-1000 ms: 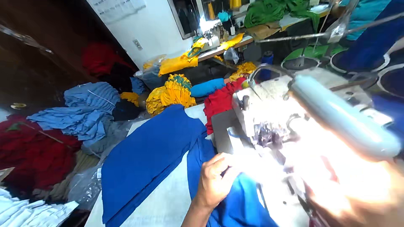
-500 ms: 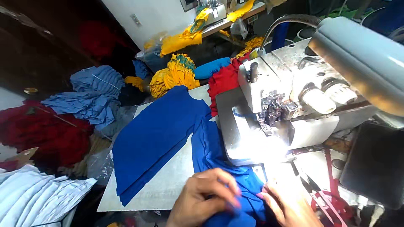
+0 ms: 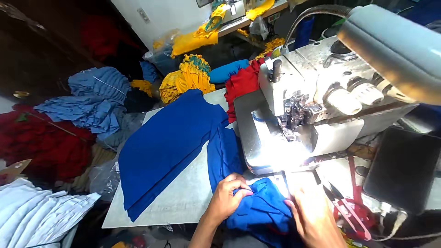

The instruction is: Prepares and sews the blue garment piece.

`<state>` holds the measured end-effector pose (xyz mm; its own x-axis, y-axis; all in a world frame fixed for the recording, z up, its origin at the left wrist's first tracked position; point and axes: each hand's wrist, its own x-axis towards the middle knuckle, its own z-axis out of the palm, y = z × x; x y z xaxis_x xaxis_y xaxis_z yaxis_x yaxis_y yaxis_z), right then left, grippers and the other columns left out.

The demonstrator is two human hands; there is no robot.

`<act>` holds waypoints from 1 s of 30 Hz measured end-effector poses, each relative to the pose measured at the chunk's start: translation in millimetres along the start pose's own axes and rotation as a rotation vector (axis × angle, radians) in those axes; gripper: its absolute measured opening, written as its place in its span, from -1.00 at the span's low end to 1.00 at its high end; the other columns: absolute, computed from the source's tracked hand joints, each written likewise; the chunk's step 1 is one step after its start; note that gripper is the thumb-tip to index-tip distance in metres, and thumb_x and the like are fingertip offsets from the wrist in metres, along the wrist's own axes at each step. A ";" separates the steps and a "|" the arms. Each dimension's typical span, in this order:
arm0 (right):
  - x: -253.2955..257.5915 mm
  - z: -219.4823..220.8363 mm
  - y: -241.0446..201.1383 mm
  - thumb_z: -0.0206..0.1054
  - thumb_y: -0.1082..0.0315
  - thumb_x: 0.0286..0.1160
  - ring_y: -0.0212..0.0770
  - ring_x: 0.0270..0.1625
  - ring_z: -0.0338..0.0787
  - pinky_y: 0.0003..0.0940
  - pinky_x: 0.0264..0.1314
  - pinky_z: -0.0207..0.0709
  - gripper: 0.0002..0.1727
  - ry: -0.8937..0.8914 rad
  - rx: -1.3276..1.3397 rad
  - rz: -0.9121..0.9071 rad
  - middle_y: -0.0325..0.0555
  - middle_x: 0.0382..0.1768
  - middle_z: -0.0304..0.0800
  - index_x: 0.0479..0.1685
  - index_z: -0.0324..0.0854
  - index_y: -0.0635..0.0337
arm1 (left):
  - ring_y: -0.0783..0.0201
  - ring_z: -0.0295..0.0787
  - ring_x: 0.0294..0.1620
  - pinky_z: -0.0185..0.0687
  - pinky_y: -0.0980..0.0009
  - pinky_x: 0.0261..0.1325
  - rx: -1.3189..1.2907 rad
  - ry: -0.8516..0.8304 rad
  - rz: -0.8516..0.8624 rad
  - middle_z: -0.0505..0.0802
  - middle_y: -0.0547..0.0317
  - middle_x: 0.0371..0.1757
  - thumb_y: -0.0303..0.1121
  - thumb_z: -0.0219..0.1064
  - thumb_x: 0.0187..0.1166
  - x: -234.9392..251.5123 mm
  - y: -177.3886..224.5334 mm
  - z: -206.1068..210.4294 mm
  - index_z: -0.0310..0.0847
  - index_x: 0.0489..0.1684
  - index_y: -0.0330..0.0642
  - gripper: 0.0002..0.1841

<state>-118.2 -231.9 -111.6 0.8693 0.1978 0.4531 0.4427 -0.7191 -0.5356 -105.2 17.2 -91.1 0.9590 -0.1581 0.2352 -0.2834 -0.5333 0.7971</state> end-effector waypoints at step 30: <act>74.2 -44.1 -41.0 0.24 0.59 0.54 -0.44 -0.20 0.90 -0.49 -0.07 0.79 -0.77 -0.275 1.792 0.774 -0.25 -0.29 0.93 -0.26 0.73 0.04 | 0.37 0.71 0.38 0.56 0.51 0.51 -0.002 -0.118 0.454 0.90 0.13 0.11 -0.30 0.47 0.53 94.1 106.4 -63.3 0.86 -0.38 -0.19 -0.83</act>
<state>-81.5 -217.2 -24.6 0.8788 0.4329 -0.2009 -0.4611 0.6616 -0.5914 -45.1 -1.9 51.1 0.7313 -0.4688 0.4953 -0.6741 -0.3870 0.6291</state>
